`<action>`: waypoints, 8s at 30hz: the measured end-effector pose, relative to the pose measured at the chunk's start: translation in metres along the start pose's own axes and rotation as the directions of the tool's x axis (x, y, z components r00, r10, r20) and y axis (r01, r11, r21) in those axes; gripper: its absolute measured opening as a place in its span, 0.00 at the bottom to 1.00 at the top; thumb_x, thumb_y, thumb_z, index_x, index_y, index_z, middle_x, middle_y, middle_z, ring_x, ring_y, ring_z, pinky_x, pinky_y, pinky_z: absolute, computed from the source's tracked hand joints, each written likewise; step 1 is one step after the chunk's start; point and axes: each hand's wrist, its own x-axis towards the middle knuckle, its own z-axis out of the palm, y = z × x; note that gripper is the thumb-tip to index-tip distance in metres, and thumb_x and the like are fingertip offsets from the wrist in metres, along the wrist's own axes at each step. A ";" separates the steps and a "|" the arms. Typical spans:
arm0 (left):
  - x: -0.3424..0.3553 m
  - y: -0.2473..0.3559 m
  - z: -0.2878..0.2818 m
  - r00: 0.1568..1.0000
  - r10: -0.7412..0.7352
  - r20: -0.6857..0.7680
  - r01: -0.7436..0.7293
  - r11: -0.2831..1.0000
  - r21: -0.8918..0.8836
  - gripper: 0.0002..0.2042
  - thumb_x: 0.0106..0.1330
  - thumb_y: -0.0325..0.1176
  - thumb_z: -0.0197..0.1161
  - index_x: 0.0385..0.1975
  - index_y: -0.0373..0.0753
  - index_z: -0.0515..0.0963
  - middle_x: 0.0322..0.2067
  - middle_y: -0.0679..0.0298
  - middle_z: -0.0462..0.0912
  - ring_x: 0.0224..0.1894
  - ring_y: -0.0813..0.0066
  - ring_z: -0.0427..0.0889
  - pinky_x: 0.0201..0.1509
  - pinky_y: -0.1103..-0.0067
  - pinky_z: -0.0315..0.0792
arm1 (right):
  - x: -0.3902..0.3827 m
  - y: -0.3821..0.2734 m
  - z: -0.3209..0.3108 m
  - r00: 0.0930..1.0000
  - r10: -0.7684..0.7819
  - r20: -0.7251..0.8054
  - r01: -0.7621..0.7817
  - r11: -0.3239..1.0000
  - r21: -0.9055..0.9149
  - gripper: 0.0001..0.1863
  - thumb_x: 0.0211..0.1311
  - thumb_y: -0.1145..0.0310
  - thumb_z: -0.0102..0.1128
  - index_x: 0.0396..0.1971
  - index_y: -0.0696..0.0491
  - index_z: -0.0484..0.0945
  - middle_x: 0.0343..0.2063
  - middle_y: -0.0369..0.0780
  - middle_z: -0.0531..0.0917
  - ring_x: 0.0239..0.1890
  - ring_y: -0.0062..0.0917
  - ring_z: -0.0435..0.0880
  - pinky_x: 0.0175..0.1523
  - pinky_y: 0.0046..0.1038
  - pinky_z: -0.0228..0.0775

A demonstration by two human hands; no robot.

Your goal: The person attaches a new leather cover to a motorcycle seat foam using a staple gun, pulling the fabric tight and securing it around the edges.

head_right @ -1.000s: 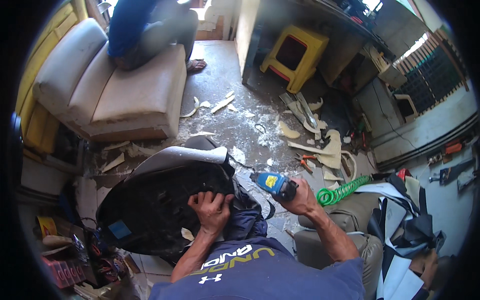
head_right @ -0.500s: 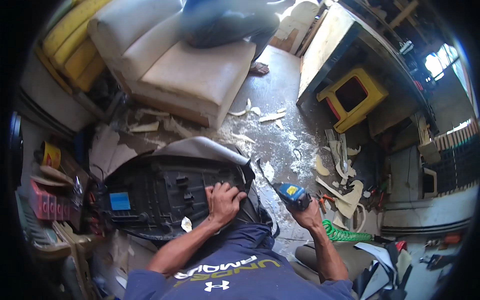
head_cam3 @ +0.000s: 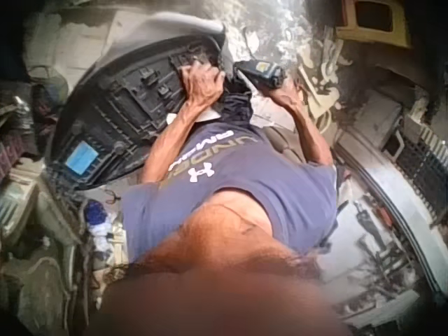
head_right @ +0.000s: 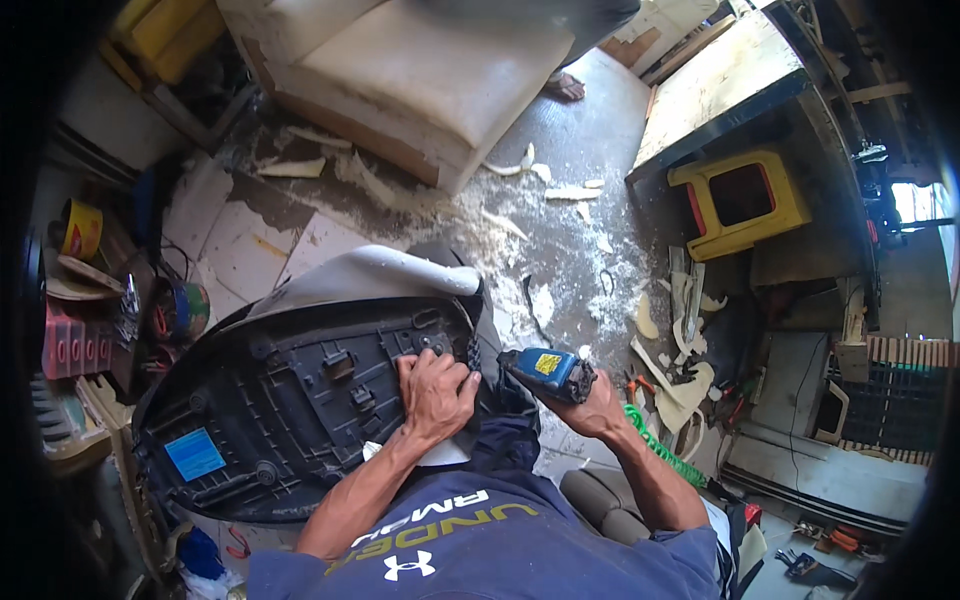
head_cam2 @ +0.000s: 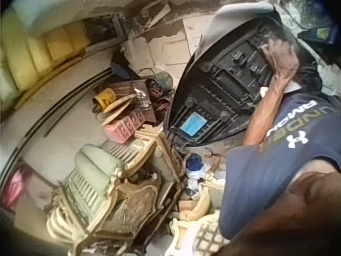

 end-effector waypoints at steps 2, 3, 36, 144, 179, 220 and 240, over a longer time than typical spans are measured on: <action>-0.007 -0.007 -0.003 1.000 0.003 -0.006 -0.003 1.000 -0.021 0.10 0.56 0.36 0.67 0.16 0.41 0.79 0.22 0.65 0.76 0.33 0.64 0.74 0.46 0.65 0.60 | -0.003 0.005 0.006 0.997 -0.003 0.074 0.006 0.999 -0.042 0.20 0.52 0.64 0.71 0.45 0.57 0.84 0.35 0.46 0.88 0.38 0.33 0.90 0.45 0.32 0.80; -0.008 -0.009 -0.006 1.000 0.007 -0.013 -0.007 0.999 -0.032 0.10 0.56 0.36 0.67 0.16 0.41 0.79 0.22 0.65 0.76 0.32 0.64 0.74 0.45 0.65 0.60 | -0.005 0.009 0.008 0.994 -0.007 0.109 0.014 0.998 -0.064 0.21 0.51 0.65 0.72 0.45 0.57 0.83 0.34 0.47 0.88 0.36 0.33 0.90 0.44 0.32 0.80; -0.011 -0.066 -0.048 0.940 0.069 0.333 -0.063 0.998 -0.029 0.11 0.51 0.37 0.69 0.14 0.37 0.82 0.25 0.65 0.73 0.37 0.65 0.75 0.34 0.65 0.71 | 0.033 -0.002 0.075 0.953 -0.140 0.270 0.226 0.920 -0.321 0.32 0.39 0.64 0.70 0.51 0.53 0.81 0.26 0.53 0.86 0.31 0.49 0.87 0.43 0.43 0.82; -0.024 -0.061 -0.042 0.853 -0.447 -0.270 0.325 0.858 -0.397 0.24 0.52 0.09 0.48 0.52 0.31 0.72 0.46 0.51 0.76 0.45 0.59 0.82 0.47 0.70 0.78 | 0.063 -0.064 0.051 0.930 -0.131 0.344 0.320 0.751 -0.578 0.25 0.43 0.62 0.72 0.47 0.51 0.84 0.28 0.49 0.87 0.32 0.44 0.88 0.41 0.41 0.80; -0.131 0.028 -0.129 0.954 -0.217 0.209 0.018 0.735 0.678 0.20 0.68 0.40 0.56 0.58 0.45 0.77 0.55 0.54 0.75 0.60 0.57 0.71 0.67 0.55 0.62 | 0.122 0.308 0.138 0.918 0.352 -0.186 -0.389 0.701 -0.598 0.33 0.55 0.67 0.58 0.61 0.63 0.63 0.48 0.60 0.79 0.55 0.53 0.79 0.63 0.47 0.68; -0.164 -0.031 -0.154 0.292 -0.890 -0.351 -0.488 0.176 -0.855 0.25 0.70 0.48 0.53 0.62 0.39 0.72 0.60 0.56 0.77 0.62 0.55 0.74 0.69 0.57 0.67 | 0.239 -0.148 0.026 0.859 -0.283 0.428 0.419 0.868 -0.268 0.45 0.70 0.29 0.26 0.56 0.52 0.81 0.57 0.50 0.80 0.63 0.42 0.76 0.68 0.38 0.61; -0.228 -0.188 -0.242 0.280 -0.806 -0.521 0.702 0.542 -0.461 0.27 0.75 0.46 0.51 0.60 0.28 0.73 0.59 0.41 0.76 0.58 0.50 0.78 0.62 0.65 0.69 | 0.140 0.041 0.023 0.820 -0.260 -0.510 -0.029 0.871 -0.490 0.31 0.76 0.44 0.38 0.71 0.44 0.63 0.72 0.41 0.62 0.76 0.39 0.54 0.76 0.56 0.38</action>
